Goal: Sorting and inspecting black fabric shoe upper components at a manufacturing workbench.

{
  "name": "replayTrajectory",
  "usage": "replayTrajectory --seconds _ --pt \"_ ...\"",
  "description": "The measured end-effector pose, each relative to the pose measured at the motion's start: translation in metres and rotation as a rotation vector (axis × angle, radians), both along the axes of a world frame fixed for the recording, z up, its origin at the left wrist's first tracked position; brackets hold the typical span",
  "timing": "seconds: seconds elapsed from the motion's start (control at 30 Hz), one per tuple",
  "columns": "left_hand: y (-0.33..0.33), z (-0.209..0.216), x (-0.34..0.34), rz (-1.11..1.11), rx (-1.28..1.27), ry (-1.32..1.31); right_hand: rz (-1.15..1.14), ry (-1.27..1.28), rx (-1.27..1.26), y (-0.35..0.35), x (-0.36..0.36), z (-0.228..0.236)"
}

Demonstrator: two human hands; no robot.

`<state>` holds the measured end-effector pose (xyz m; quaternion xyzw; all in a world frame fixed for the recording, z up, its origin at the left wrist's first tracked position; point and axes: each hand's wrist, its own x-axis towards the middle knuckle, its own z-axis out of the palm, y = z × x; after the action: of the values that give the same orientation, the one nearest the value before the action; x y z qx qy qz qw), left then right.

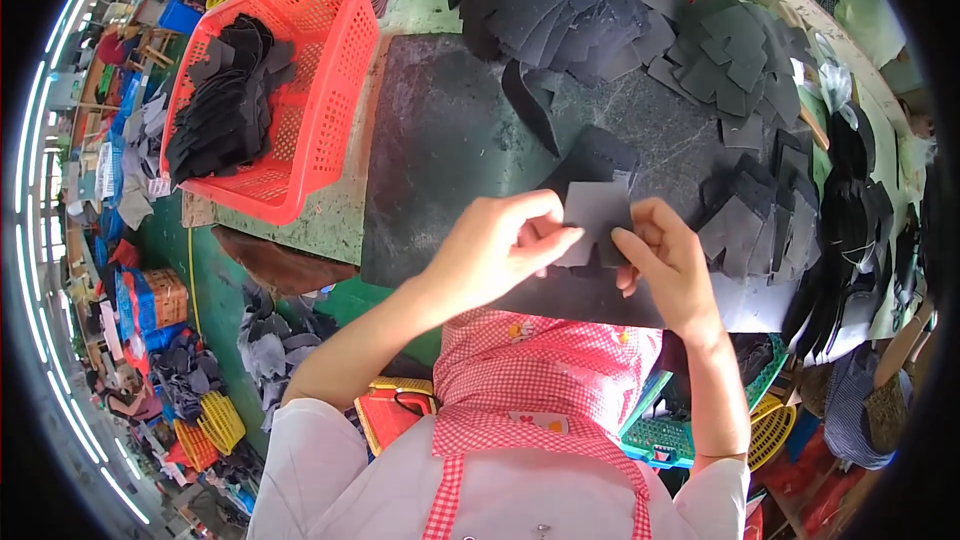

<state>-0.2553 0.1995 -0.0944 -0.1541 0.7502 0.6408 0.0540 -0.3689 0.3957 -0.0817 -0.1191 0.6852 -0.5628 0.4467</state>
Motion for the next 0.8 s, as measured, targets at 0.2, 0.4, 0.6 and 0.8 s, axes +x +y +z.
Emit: replayTrajectory --seconds 0.2,0.4,0.6,0.8 --pt "-0.016 0.0 0.005 -0.175 -0.175 -0.172 0.081 0.147 0.166 -0.001 0.009 -0.003" --pt "-0.013 -0.003 0.002 -0.178 -0.253 -0.174 0.131 0.16 0.255 -0.009 0.005 -0.004" --pt "-0.007 0.0 -0.008 -0.237 -0.871 0.01 0.338 0.768 0.572 -0.019 0.006 0.002" --pt "-0.013 -0.01 -0.014 -0.164 -0.872 0.33 0.206 1.137 0.22 -0.021 0.01 -0.013"
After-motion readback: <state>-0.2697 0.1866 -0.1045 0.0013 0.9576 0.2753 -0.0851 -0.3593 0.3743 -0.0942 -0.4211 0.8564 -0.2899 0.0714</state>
